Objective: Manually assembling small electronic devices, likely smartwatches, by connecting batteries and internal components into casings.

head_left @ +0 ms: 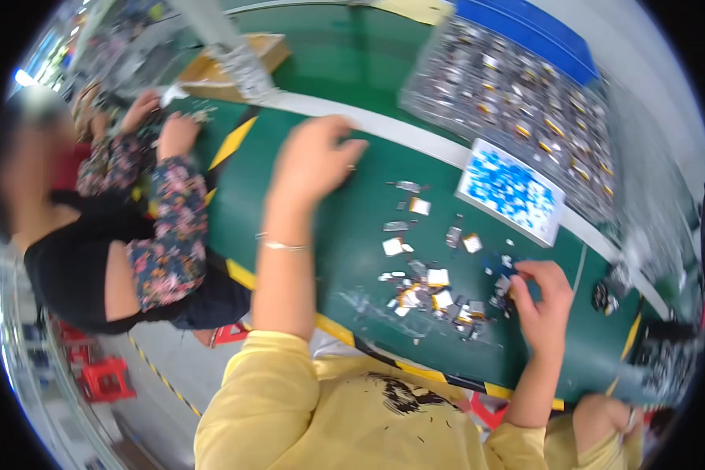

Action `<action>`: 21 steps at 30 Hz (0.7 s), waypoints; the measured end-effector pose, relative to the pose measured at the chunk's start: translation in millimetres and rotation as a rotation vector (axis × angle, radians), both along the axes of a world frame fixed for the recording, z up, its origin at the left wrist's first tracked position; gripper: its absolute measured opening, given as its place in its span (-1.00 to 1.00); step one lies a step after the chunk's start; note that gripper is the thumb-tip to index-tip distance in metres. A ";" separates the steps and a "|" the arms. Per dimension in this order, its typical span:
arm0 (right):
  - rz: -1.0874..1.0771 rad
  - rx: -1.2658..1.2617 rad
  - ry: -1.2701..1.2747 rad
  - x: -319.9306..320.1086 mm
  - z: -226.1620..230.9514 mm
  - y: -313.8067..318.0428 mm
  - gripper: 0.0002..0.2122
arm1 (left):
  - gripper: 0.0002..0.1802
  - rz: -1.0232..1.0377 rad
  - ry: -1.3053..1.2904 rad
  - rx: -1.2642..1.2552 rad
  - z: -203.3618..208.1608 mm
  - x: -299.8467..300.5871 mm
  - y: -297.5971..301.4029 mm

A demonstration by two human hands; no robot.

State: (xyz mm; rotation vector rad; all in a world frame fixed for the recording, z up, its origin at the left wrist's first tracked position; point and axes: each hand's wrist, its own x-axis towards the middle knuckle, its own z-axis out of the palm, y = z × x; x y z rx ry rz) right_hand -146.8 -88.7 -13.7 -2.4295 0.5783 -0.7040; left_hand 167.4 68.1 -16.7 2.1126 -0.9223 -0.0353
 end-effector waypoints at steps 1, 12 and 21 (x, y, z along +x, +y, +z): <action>0.008 0.000 0.013 3.0 0.2 -0.6 -0.89 | -0.64 -0.005 -0.296 0.099 -8.8 23.2 16.6; 0.138 -0.152 0.126 38.0 -23.6 22.6 -0.66 | -0.51 0.228 -0.176 0.459 -34.1 45.1 21.9; 0.113 -0.351 0.254 40.3 -35.9 24.6 -0.70 | -0.61 0.060 0.127 0.332 -27.4 29.3 10.9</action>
